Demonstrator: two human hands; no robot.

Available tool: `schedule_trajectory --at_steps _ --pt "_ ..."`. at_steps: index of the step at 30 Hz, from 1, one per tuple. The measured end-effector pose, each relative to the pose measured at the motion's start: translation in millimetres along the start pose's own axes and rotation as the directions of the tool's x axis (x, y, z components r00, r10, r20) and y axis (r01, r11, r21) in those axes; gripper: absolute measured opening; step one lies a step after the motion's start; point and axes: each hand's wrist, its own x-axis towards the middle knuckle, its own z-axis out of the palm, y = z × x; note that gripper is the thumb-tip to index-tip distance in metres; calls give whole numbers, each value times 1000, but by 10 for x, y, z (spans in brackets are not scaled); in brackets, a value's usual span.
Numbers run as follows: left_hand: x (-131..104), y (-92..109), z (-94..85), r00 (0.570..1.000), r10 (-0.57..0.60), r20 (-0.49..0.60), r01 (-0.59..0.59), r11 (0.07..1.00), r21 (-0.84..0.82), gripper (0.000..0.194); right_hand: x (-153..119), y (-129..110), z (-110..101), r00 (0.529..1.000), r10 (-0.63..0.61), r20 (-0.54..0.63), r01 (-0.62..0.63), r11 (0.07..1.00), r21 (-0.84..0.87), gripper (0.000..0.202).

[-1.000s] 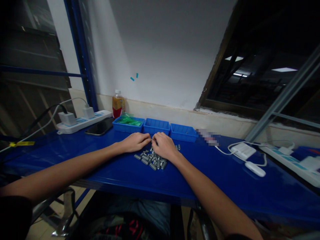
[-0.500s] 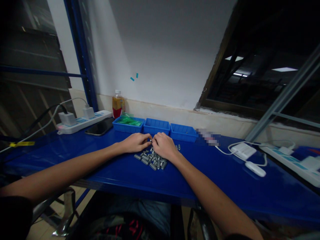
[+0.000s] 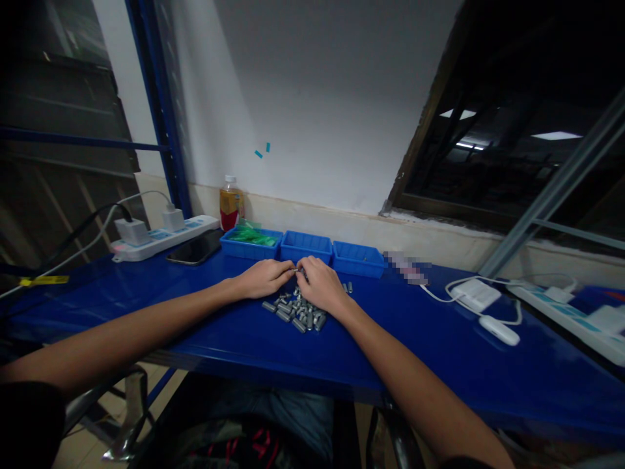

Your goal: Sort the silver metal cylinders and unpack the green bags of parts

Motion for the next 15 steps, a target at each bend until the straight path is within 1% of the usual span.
schedule_trajectory --at_steps 6,15 --pt "0 2 2 1000 1 9 -1 1000 -8 35 -8 3 -1 1000 -8 10 8 1000 -23 5" --pt "1 6 6 1000 14 -7 -15 1000 -24 32 -4 -7 -19 999 14 44 -11 998 -65 14"
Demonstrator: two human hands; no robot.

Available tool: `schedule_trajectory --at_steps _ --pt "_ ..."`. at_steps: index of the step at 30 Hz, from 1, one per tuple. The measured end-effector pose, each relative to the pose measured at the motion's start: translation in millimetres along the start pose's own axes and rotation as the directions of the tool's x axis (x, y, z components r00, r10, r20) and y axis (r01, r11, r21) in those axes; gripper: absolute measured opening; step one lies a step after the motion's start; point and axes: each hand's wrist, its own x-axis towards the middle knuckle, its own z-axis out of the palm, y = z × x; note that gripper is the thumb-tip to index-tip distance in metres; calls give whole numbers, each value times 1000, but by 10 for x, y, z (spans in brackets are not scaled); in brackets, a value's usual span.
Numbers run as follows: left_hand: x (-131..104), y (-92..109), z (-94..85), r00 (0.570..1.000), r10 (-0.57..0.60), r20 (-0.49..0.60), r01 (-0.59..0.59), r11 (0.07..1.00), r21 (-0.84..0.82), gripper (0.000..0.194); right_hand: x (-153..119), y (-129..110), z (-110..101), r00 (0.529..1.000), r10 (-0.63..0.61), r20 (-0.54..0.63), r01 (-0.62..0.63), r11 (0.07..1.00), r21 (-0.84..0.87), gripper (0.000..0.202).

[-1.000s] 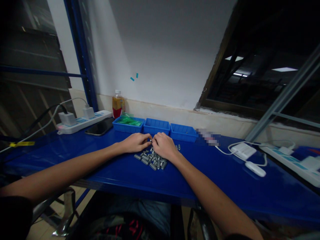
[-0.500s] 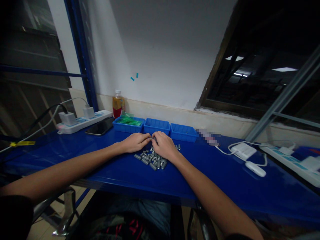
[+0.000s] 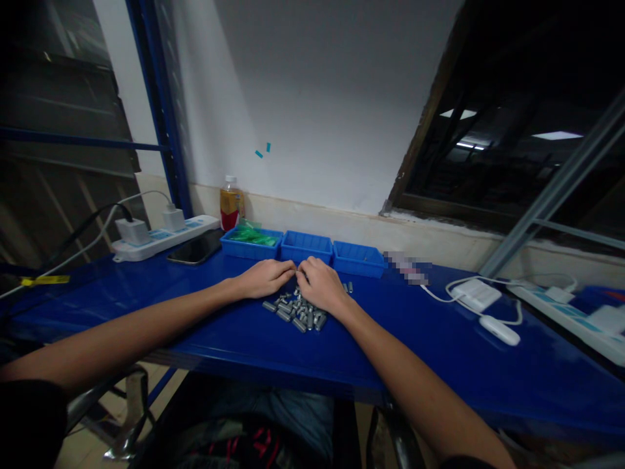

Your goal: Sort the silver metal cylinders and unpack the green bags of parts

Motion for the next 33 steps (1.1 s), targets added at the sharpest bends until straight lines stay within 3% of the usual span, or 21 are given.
schedule_trajectory --at_steps 15,25,33 --pt "-6 -10 7 1000 18 -7 -18 998 -52 23 7 1 6 1000 18 7 -17 999 -50 22" --pt "-2 -1 10 1000 -12 -11 12 1000 -6 27 7 3 -1 999 39 -37 -37 998 54 9" --pt "-9 11 -3 1000 -30 6 30 999 25 29 11 37 25 998 -40 -47 44 994 96 4"
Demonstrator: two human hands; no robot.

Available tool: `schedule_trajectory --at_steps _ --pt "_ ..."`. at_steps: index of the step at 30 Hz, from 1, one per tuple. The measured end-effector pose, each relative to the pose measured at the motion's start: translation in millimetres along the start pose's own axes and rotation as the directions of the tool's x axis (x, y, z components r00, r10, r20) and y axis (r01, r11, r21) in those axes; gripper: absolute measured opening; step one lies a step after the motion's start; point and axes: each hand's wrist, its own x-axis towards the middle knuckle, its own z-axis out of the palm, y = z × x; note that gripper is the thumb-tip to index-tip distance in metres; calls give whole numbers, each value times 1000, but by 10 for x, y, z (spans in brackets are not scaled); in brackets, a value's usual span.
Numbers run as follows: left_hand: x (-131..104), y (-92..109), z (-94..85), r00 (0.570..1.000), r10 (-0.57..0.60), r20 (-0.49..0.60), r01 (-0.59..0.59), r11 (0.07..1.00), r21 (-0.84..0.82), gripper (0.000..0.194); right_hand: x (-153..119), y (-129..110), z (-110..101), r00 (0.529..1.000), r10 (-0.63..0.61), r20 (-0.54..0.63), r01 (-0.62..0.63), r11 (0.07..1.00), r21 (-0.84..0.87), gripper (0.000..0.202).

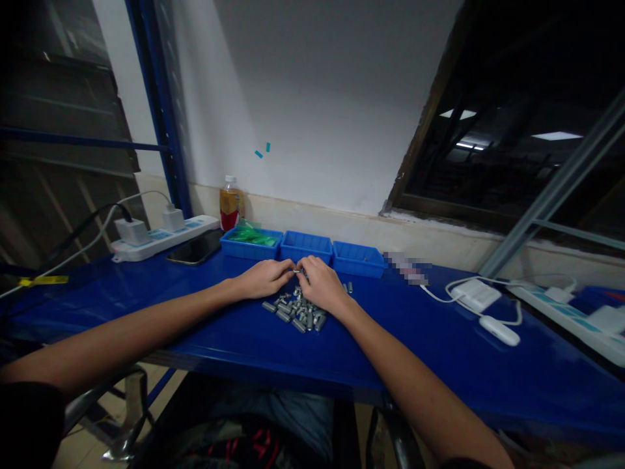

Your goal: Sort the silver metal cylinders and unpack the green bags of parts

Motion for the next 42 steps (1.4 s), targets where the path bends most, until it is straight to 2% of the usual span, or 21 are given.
schedule_trajectory --at_steps 18,30,35,42 --pt "17 -13 0 999 41 2 -41 999 -9 31 -3 -10 7 999 29 27 -26 995 -99 8" --pt "7 -16 3 999 42 -22 -43 998 -46 27 7 -14 14 999 27 44 -17 977 -212 23" --pt "-3 13 -21 1000 24 -14 -25 999 -36 28 3 -25 10 998 36 42 -28 984 -175 22" --pt "1 -10 -20 1000 -6 -21 6 1000 -15 30 0 -43 -30 996 84 20 -82 995 -64 7"
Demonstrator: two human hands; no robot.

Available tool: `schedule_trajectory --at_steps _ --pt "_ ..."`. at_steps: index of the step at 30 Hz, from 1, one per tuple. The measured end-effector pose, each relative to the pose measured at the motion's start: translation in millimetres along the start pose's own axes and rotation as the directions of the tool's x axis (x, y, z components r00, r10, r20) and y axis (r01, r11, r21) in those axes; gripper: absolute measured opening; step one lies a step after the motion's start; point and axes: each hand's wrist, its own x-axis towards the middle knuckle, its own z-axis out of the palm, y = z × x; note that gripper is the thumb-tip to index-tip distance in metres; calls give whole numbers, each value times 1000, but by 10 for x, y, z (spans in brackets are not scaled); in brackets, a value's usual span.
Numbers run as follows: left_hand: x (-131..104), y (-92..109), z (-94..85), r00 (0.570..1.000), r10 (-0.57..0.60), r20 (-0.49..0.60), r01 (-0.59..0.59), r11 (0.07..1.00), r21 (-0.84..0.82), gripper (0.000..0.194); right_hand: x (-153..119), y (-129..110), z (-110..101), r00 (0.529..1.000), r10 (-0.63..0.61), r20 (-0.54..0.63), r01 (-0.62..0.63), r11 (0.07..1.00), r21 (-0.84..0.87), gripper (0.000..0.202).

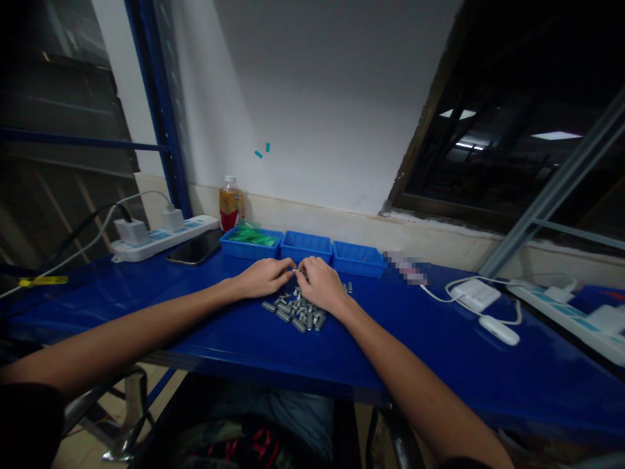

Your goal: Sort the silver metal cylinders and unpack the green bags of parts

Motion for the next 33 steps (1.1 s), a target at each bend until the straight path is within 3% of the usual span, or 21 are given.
schedule_trajectory --at_steps 10,26,33 --pt "3 13 -4 1000 2 13 -2 1000 20 34 1 13 20 998 -67 -22 68 997 34 6" --pt "10 -2 21 997 82 9 -82 997 14 39 18 19 1 1000 -30 7 30 1000 -3 13" --pt "20 -24 -9 978 179 106 -168 980 -106 32 29 48 -37 1000 -2 -20 2 1000 10 15"
